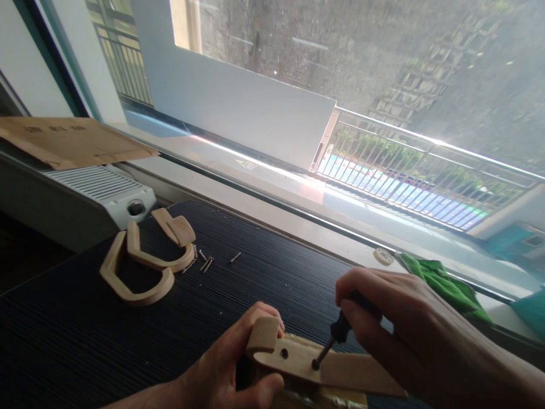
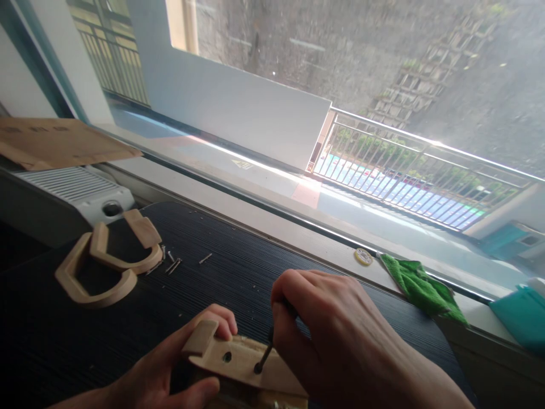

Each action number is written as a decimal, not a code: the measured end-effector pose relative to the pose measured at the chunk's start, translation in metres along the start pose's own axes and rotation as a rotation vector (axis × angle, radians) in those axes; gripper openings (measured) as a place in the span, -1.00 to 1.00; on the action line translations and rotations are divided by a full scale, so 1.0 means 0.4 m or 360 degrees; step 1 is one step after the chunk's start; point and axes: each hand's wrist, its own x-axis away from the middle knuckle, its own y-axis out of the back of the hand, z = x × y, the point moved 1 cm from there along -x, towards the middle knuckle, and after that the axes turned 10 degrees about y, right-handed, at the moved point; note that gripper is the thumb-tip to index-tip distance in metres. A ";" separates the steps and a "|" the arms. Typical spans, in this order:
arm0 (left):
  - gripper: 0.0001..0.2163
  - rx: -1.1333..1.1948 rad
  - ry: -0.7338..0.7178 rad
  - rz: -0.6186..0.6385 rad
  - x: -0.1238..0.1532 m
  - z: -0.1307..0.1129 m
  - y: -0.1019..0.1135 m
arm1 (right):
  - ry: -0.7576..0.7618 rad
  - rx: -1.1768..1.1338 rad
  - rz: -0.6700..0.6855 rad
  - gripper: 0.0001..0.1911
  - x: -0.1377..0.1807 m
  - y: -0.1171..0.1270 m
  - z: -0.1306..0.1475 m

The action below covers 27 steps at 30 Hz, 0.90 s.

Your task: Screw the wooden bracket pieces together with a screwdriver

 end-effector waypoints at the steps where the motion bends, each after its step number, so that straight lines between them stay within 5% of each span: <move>1: -0.74 -0.0001 0.0001 -0.0003 0.000 0.000 0.000 | -0.0016 0.0006 0.0001 -0.85 -0.002 -0.002 -0.002; 19: -0.75 -0.0029 0.0008 0.0021 0.001 -0.006 0.005 | 0.0062 0.0107 -0.0143 -0.86 0.000 -0.009 0.005; 27: -0.73 -0.0009 -0.0009 0.0025 -0.002 0.004 -0.001 | 0.0061 -0.0052 -0.0028 -0.89 0.007 0.001 0.000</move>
